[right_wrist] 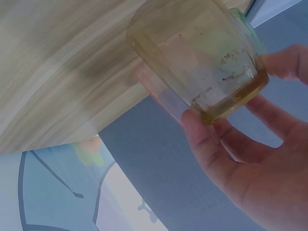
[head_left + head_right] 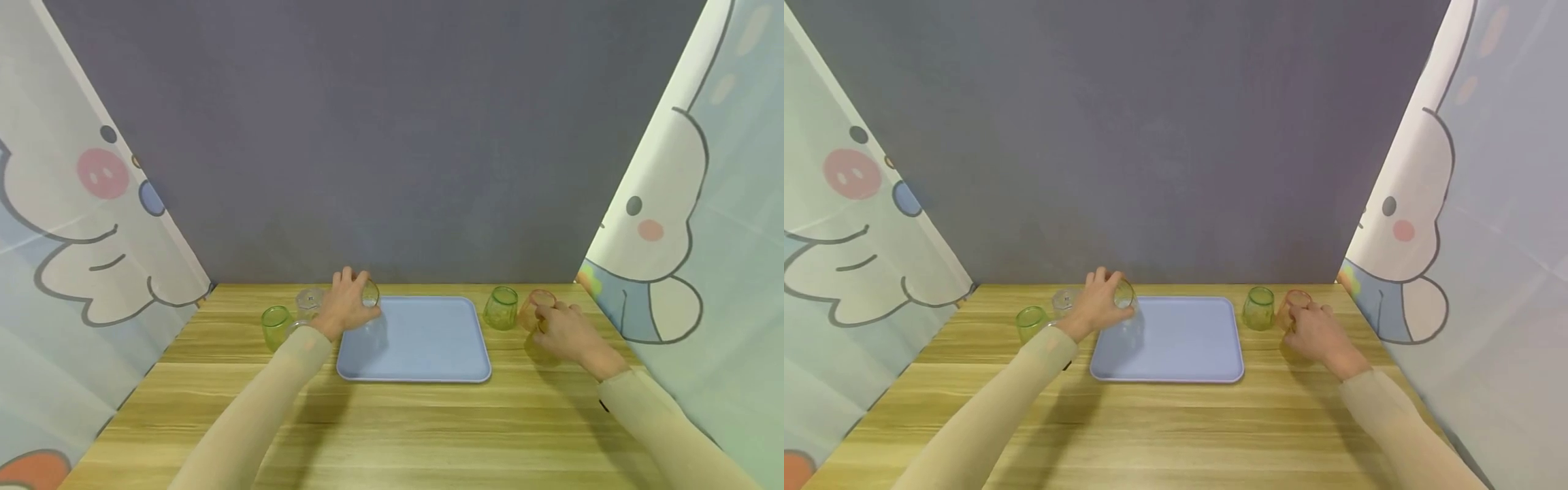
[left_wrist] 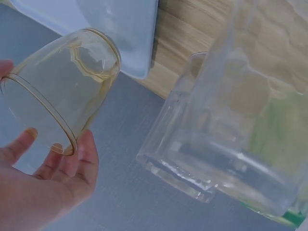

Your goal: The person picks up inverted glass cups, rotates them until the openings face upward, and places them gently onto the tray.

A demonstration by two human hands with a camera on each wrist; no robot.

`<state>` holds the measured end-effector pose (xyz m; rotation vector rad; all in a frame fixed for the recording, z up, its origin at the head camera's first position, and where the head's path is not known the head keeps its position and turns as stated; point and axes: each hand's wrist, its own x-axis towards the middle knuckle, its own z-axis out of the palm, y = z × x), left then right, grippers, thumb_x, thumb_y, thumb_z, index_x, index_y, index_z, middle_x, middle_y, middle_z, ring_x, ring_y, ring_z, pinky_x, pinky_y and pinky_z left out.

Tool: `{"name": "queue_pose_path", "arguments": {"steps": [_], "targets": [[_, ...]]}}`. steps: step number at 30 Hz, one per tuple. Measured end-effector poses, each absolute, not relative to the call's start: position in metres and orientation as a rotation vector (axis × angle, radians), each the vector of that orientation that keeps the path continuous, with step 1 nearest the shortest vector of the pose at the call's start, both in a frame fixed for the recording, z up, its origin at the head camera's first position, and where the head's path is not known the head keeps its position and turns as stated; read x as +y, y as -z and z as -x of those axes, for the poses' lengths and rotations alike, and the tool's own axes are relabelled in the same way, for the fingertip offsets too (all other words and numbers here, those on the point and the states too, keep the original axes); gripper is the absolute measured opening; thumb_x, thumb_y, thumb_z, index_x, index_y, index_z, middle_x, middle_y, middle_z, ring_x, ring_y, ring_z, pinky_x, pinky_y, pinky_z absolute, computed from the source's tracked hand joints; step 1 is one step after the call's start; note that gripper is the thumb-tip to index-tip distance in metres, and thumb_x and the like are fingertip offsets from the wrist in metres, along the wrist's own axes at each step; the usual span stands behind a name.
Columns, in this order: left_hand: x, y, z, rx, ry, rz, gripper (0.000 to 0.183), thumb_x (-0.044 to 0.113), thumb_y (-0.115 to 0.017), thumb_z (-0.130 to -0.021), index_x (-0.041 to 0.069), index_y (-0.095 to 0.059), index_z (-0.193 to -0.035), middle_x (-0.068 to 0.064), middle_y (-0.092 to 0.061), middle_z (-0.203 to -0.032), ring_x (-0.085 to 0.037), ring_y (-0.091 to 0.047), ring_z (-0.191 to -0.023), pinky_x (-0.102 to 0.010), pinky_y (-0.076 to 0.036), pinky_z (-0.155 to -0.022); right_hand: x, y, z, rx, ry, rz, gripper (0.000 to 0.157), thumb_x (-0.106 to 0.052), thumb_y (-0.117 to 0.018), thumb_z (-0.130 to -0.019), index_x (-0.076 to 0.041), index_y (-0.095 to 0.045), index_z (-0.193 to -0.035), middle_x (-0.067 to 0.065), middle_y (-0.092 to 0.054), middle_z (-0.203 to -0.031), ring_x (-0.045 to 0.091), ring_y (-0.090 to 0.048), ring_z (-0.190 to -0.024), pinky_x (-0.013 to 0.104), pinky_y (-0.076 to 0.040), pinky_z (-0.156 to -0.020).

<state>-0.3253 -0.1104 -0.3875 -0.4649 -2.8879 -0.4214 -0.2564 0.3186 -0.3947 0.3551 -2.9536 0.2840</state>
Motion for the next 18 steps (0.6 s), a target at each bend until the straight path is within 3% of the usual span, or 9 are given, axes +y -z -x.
{"name": "queue_pose_path", "arguments": {"steps": [18], "targets": [[-0.1105, 0.3932, 0.3321, -2.96, 0.33, 0.446, 0.072, 0.043, -0.07, -0.083, 0.013, -0.048, -0.145, -0.02, -0.041, -0.138, -0.036, -0.042, -0.121, -0.047, -0.054, -0.072, 0.3192, 0.3918, 0.2567, -3.0, -0.314, -0.331, 0.043, -0.018, -0.067, -0.08, 0.004, -0.066, -0.116, 0.032, -0.062, -0.113, 0.058, -0.054, -0.096, 0.065, -0.045, -0.079]]}}
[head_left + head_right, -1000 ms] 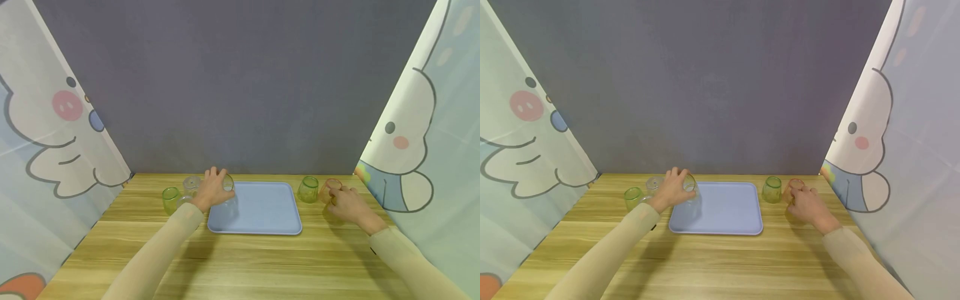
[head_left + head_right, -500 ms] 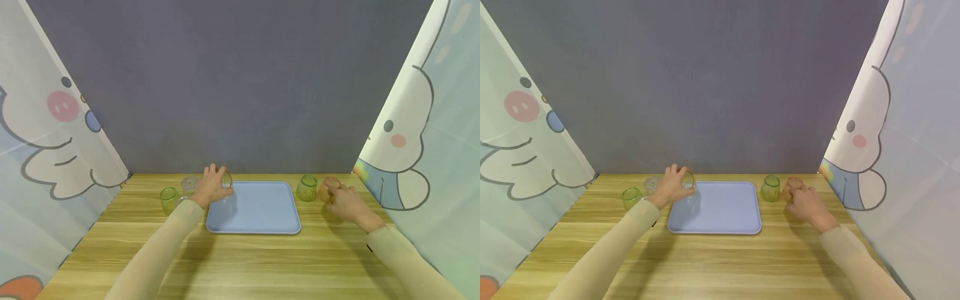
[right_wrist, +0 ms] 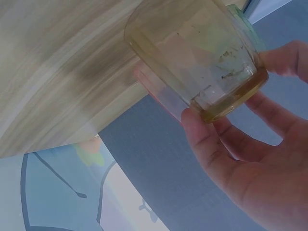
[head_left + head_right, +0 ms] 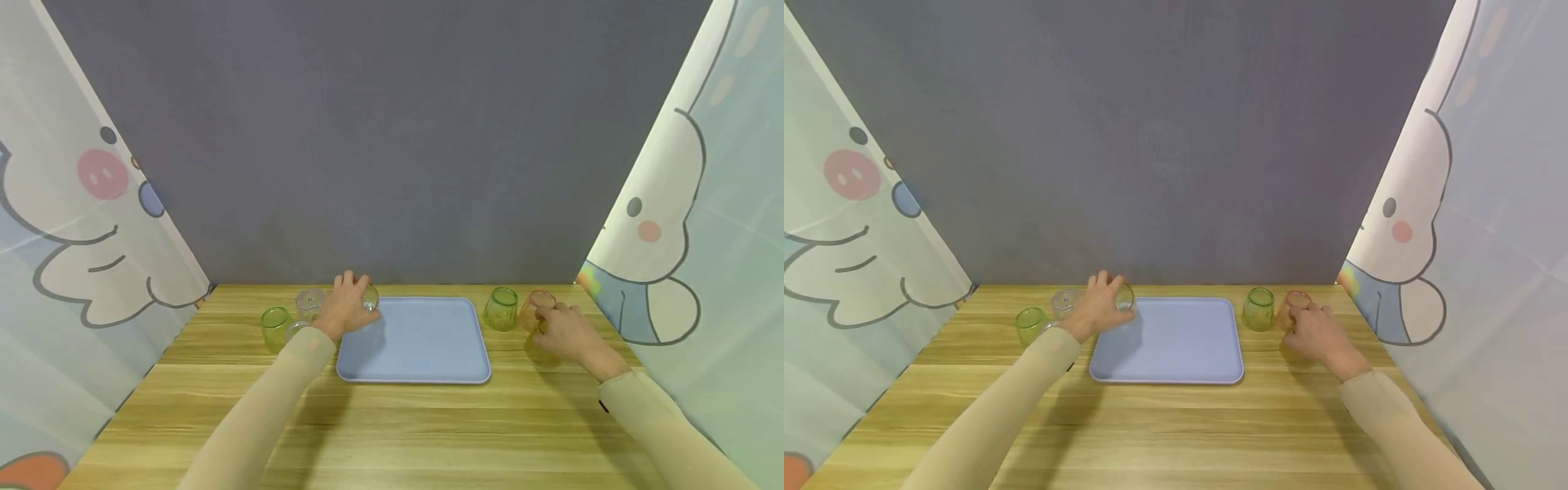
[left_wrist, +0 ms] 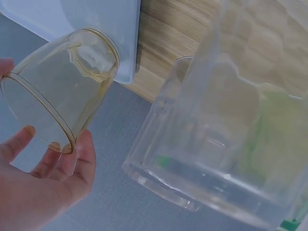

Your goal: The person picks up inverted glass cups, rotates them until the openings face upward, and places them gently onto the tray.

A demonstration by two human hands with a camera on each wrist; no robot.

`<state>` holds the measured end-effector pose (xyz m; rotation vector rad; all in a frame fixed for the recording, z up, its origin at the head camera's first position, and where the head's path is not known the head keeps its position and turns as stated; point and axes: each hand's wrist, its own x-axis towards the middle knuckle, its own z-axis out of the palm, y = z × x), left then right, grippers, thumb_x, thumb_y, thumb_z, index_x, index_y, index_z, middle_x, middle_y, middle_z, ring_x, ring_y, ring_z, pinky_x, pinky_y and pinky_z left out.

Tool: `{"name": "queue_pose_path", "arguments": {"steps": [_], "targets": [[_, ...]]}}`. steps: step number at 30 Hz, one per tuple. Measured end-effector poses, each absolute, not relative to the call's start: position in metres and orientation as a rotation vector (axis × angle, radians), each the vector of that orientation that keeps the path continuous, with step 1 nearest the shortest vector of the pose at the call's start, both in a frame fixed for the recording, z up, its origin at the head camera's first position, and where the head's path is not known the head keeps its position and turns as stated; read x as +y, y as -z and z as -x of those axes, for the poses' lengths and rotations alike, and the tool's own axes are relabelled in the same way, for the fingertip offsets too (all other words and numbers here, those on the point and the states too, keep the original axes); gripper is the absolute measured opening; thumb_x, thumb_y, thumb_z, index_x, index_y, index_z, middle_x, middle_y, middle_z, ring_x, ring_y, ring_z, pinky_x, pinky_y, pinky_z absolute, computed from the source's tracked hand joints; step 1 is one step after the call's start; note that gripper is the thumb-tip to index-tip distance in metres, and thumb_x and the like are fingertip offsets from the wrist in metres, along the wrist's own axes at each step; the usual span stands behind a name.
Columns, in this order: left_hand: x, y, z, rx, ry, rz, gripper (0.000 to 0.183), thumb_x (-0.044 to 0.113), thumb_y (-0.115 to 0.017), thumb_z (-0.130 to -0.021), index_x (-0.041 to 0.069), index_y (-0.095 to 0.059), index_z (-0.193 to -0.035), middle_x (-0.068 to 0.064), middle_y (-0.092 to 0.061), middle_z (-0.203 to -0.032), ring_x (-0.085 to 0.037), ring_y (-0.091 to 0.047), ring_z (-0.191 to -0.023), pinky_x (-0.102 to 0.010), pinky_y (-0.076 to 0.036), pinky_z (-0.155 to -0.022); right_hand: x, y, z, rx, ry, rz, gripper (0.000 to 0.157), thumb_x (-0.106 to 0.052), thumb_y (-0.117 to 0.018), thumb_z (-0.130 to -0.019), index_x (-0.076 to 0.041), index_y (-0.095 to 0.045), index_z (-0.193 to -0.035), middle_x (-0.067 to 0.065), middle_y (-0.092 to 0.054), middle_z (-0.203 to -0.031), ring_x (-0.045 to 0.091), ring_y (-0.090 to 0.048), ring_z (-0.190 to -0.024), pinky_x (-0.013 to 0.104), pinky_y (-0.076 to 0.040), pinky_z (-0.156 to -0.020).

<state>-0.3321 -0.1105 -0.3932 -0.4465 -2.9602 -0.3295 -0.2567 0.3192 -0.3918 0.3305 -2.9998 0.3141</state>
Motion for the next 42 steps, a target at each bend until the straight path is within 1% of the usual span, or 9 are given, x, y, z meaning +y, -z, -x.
{"name": "queue_pose_path", "arguments": {"steps": [6, 10, 13, 16, 22, 27, 30, 35, 42], "targets": [[-0.109, 0.393, 0.336, -2.966, 0.35, 0.437, 0.072, 0.042, -0.069, -0.083, 0.012, -0.048, -0.146, -0.021, -0.04, -0.139, -0.038, -0.041, -0.124, -0.05, -0.053, -0.08, 0.32, 0.391, 0.257, -3.002, -0.307, -0.328, 0.04, -0.019, -0.068, -0.079, 0.002, -0.066, -0.113, 0.029, -0.063, -0.111, 0.055, -0.054, -0.094, 0.063, -0.046, -0.077], [-0.108, 0.393, 0.34, -2.967, 0.354, 0.437, 0.073, 0.042, -0.067, -0.083, 0.011, -0.048, -0.146, -0.022, -0.04, -0.141, -0.039, -0.04, -0.126, -0.052, -0.053, -0.083, 0.321, 0.391, 0.256, -3.004, -0.312, -0.32, 0.042, -0.019, -0.068, -0.078, 0.003, -0.066, -0.114, 0.029, -0.063, -0.111, 0.055, -0.054, -0.093, 0.062, -0.046, -0.077], [-0.106, 0.393, 0.342, -2.979, 0.342, 0.434, 0.071, 0.042, -0.065, -0.085, 0.011, -0.047, -0.147, -0.022, -0.039, -0.144, -0.04, -0.039, -0.128, -0.055, -0.051, -0.088, 0.321, 0.391, 0.256, -3.004, -0.31, -0.322, 0.043, -0.019, -0.068, -0.079, 0.003, -0.066, -0.115, 0.028, -0.063, -0.112, 0.055, -0.054, -0.095, 0.062, -0.046, -0.078], [-0.105, 0.393, 0.344, -3.001, 0.327, 0.42, 0.07, 0.042, -0.062, -0.087, 0.012, -0.045, -0.149, -0.022, -0.037, -0.146, -0.041, -0.036, -0.132, -0.058, -0.048, -0.094, 0.321, 0.392, 0.257, -3.001, -0.31, -0.327, 0.042, -0.019, -0.068, -0.079, 0.003, -0.066, -0.115, 0.027, -0.064, -0.113, 0.055, -0.054, -0.096, 0.062, -0.045, -0.079], [-0.103, 0.393, 0.347, -3.027, 0.305, 0.404, 0.072, 0.043, -0.06, -0.09, 0.012, -0.041, -0.152, -0.022, -0.035, -0.149, -0.043, -0.033, -0.137, -0.064, -0.036, -0.106, 0.321, 0.394, 0.258, -2.992, -0.323, -0.321, 0.042, -0.019, -0.067, -0.079, 0.003, -0.066, -0.115, 0.029, -0.062, -0.112, 0.056, -0.053, -0.095, 0.063, -0.045, -0.078], [-0.103, 0.395, 0.35, -3.038, 0.303, 0.408, 0.071, 0.043, -0.059, -0.093, 0.012, -0.04, -0.154, -0.023, -0.034, -0.15, -0.044, -0.032, -0.139, -0.065, -0.033, -0.108, 0.319, 0.396, 0.259, -2.974, -0.313, -0.332, 0.04, -0.018, -0.066, -0.078, 0.003, -0.067, -0.112, 0.027, -0.063, -0.111, 0.055, -0.054, -0.097, 0.062, -0.044, -0.081], [-0.103, 0.398, 0.351, -3.034, 0.304, 0.401, 0.069, 0.042, -0.058, -0.093, 0.012, -0.041, -0.153, -0.024, -0.035, -0.151, -0.044, -0.032, -0.138, -0.063, -0.032, -0.108, 0.319, 0.397, 0.259, -2.971, -0.314, -0.334, 0.039, -0.018, -0.066, -0.078, 0.002, -0.066, -0.112, 0.027, -0.063, -0.111, 0.055, -0.054, -0.097, 0.062, -0.044, -0.081], [-0.105, 0.399, 0.353, -3.036, 0.324, 0.386, 0.068, 0.04, -0.055, -0.093, 0.012, -0.042, -0.153, -0.024, -0.035, -0.153, -0.043, -0.032, -0.139, -0.061, -0.031, -0.11, 0.321, 0.398, 0.258, -2.98, -0.326, -0.325, 0.041, -0.019, -0.066, -0.078, 0.003, -0.066, -0.114, 0.028, -0.062, -0.112, 0.055, -0.053, -0.097, 0.063, -0.044, -0.08], [-0.105, 0.4, 0.355, -3.041, 0.299, 0.407, 0.065, 0.041, -0.053, -0.095, 0.013, -0.043, -0.153, -0.023, -0.037, -0.151, -0.043, -0.032, -0.139, -0.06, -0.031, -0.109, 0.321, 0.398, 0.257, -2.992, -0.33, -0.314, 0.044, -0.02, -0.066, -0.08, 0.003, -0.065, -0.117, 0.029, -0.061, -0.114, 0.056, -0.053, -0.098, 0.063, -0.044, -0.081]]}}
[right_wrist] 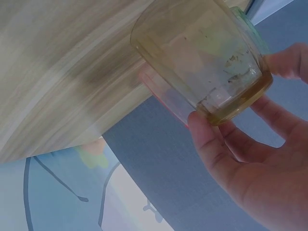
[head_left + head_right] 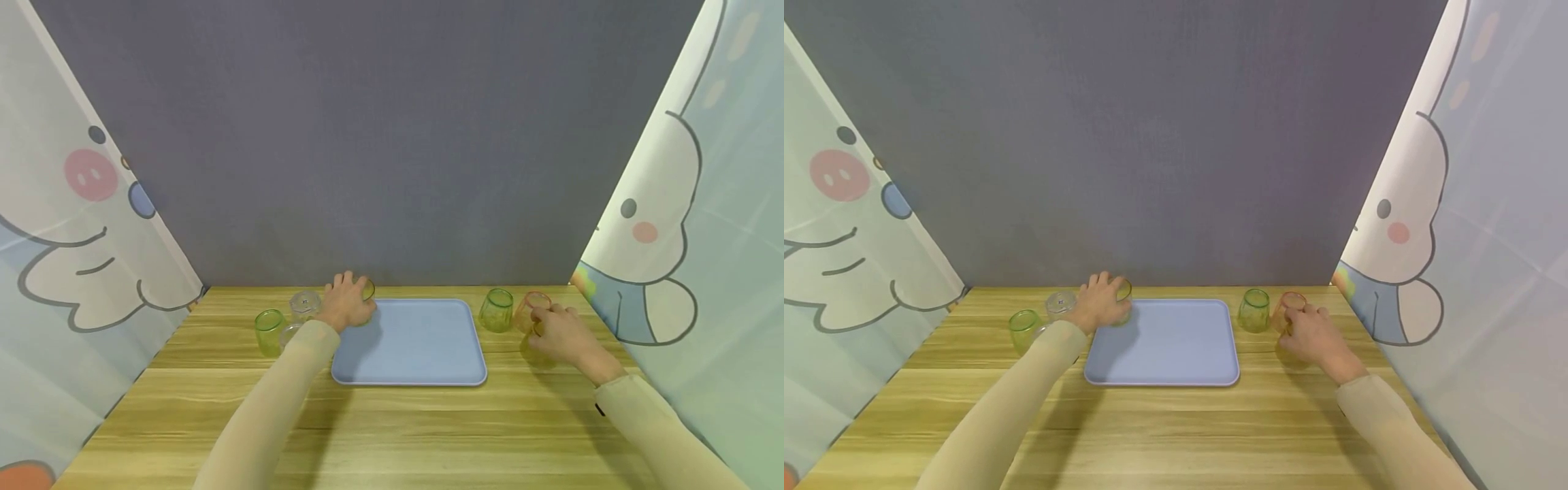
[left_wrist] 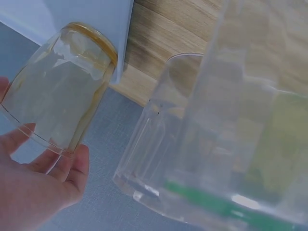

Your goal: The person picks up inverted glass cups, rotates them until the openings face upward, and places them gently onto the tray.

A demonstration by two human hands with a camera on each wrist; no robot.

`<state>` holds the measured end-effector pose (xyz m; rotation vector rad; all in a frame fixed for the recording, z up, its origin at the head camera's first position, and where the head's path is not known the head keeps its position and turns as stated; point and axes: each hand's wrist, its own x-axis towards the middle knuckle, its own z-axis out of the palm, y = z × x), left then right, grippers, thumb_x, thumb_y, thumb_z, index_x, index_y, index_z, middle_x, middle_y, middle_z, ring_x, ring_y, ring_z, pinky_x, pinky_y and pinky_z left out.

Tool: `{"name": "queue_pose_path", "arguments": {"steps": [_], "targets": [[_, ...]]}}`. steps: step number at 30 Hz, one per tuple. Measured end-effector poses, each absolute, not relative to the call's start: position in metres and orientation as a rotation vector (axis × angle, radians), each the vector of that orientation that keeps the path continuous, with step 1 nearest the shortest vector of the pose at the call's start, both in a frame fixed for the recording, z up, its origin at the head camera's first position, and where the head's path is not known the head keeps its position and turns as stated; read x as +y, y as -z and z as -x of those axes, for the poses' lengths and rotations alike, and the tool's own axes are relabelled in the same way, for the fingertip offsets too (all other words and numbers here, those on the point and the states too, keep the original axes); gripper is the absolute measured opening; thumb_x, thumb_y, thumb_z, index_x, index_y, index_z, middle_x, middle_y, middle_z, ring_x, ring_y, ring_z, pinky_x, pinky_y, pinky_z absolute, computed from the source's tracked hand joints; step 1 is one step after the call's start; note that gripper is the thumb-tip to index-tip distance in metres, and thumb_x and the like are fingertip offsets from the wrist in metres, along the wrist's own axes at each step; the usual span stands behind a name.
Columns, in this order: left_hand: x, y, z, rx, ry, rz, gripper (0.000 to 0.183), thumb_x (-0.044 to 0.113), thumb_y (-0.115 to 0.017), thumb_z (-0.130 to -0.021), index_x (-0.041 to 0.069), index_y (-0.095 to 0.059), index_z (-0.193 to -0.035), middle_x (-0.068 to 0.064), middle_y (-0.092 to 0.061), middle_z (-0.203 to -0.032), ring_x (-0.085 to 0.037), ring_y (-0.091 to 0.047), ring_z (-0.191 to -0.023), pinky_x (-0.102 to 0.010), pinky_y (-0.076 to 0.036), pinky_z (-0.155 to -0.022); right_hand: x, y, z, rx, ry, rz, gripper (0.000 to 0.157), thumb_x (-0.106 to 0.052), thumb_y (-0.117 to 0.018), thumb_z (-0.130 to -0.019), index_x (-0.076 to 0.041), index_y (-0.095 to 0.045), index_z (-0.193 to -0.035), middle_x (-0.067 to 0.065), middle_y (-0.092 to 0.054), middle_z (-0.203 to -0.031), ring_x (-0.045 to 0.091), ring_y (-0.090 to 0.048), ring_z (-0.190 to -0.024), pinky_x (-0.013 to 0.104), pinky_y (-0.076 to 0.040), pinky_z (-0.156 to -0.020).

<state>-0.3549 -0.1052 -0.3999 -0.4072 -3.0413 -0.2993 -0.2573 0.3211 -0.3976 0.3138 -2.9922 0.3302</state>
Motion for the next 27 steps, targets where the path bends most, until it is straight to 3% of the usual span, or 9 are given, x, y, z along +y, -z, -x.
{"name": "queue_pose_path", "arguments": {"steps": [27], "targets": [[-0.1039, 0.4046, 0.3574, -2.994, 0.205, 0.404, 0.06, 0.04, -0.047, -0.102, 0.013, -0.041, -0.155, -0.024, -0.04, -0.147, -0.043, -0.036, -0.136, -0.058, -0.035, -0.107, 0.3201, 0.3999, 0.254, -2.977, -0.337, -0.308, 0.041, -0.02, -0.067, -0.082, 0.002, -0.066, -0.117, 0.032, -0.058, -0.115, 0.053, -0.052, -0.097, 0.061, -0.045, -0.078]]}}
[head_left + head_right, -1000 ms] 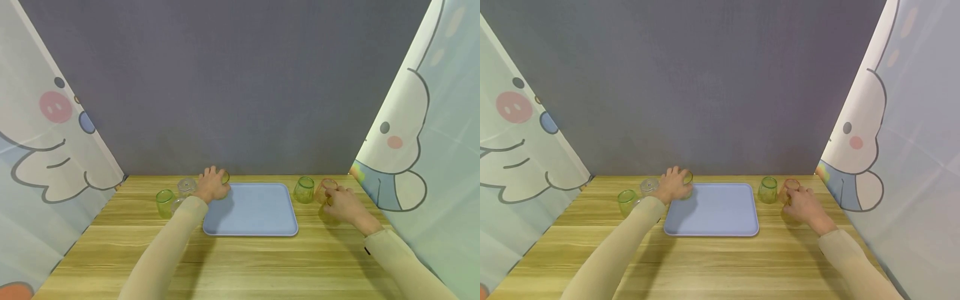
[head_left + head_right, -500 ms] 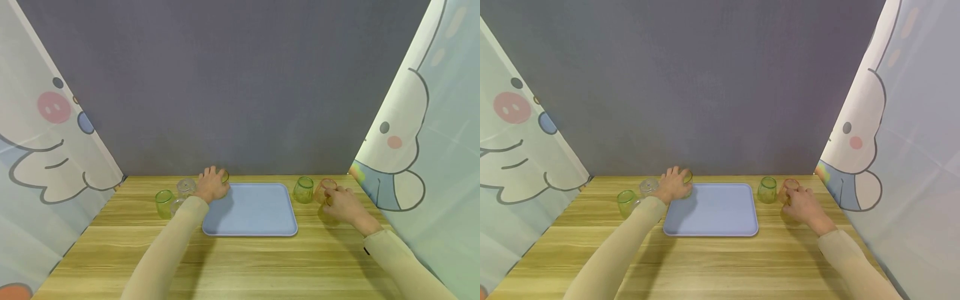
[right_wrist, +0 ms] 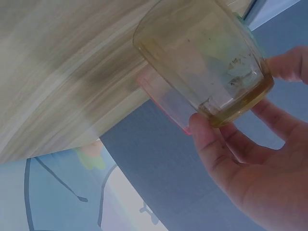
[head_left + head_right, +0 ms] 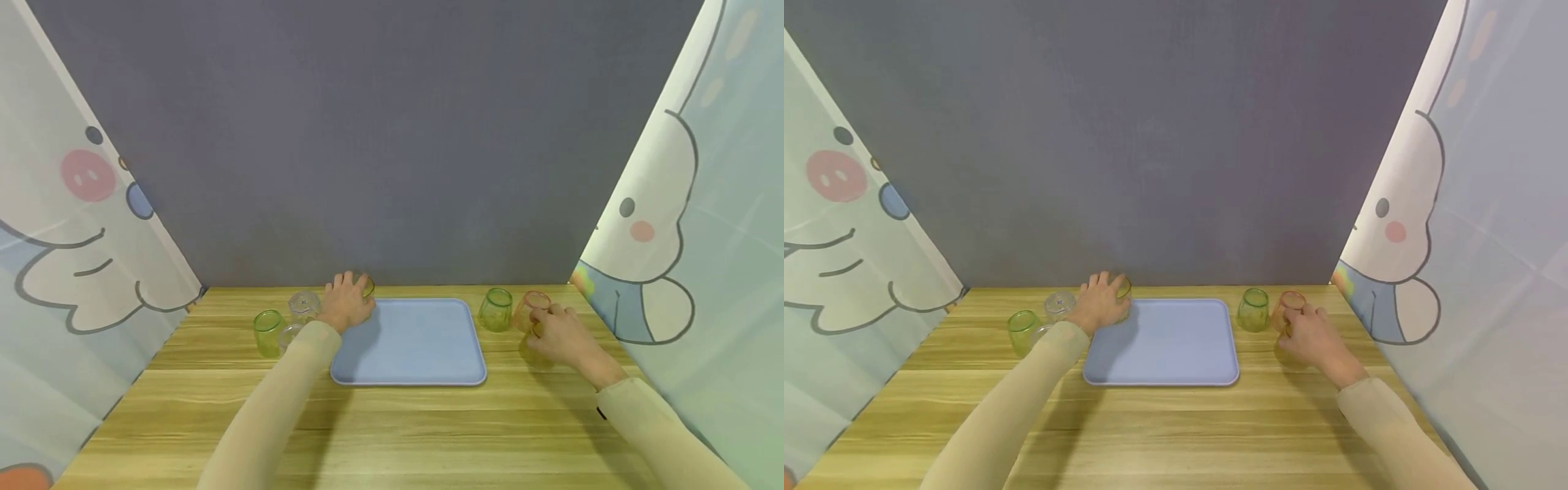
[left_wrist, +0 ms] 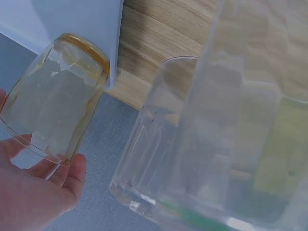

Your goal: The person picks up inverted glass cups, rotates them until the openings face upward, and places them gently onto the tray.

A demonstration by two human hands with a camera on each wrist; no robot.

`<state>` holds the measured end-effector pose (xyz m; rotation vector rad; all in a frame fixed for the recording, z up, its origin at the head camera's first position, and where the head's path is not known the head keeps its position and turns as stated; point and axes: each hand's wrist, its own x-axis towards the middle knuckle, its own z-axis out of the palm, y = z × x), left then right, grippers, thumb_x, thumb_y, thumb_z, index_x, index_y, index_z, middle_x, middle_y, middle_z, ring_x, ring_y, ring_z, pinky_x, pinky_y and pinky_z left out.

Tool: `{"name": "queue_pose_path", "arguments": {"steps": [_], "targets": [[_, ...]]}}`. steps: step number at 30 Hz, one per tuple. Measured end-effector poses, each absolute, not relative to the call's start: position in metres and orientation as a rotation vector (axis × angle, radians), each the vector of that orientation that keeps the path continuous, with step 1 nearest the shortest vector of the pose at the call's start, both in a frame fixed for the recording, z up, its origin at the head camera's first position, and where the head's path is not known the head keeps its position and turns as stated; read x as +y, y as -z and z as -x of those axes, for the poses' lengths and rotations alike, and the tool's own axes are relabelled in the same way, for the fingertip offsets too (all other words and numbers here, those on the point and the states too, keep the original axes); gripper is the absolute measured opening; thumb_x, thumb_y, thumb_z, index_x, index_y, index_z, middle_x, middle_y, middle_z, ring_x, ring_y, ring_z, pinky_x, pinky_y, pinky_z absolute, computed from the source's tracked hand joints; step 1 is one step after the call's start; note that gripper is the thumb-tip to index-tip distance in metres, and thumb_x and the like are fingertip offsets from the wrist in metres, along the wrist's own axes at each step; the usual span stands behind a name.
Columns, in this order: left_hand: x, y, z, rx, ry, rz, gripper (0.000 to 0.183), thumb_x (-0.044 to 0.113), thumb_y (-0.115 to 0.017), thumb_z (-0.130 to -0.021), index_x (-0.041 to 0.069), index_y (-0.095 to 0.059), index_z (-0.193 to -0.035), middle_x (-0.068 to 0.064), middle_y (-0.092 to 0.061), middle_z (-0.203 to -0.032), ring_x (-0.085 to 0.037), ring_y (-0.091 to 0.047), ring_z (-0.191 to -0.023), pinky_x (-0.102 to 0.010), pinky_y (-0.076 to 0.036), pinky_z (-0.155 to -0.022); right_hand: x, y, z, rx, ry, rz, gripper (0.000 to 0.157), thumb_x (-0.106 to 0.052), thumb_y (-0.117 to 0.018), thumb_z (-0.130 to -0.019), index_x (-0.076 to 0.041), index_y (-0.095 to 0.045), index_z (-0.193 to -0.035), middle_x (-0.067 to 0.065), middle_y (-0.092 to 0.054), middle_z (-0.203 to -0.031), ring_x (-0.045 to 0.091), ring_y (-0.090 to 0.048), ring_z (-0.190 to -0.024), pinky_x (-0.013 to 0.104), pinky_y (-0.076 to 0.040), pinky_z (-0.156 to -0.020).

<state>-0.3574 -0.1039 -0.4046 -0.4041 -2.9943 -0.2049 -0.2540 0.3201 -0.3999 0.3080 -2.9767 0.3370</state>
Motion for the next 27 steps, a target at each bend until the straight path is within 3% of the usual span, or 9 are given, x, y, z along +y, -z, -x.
{"name": "queue_pose_path", "arguments": {"steps": [18, 27], "targets": [[-0.108, 0.404, 0.358, -2.965, 0.253, 0.441, 0.06, 0.04, -0.049, -0.1, 0.012, -0.043, -0.153, -0.025, -0.042, -0.147, -0.045, -0.036, -0.137, -0.059, -0.035, -0.105, 0.318, 0.391, 0.251, -3.005, -0.39, -0.326, 0.041, -0.023, -0.074, -0.08, -0.001, -0.067, -0.113, 0.033, -0.057, -0.117, 0.05, -0.055, -0.098, 0.06, -0.049, -0.075], [-0.111, 0.401, 0.352, -2.938, 0.274, 0.48, 0.055, 0.033, -0.056, -0.098, 0.01, -0.049, -0.147, -0.024, -0.045, -0.141, -0.044, -0.04, -0.131, -0.059, -0.036, -0.102, 0.317, 0.389, 0.252, -2.982, -0.402, -0.345, 0.038, -0.024, -0.074, -0.082, -0.003, -0.066, -0.112, 0.031, -0.059, -0.113, 0.059, -0.053, -0.105, 0.061, -0.048, -0.077]]}}
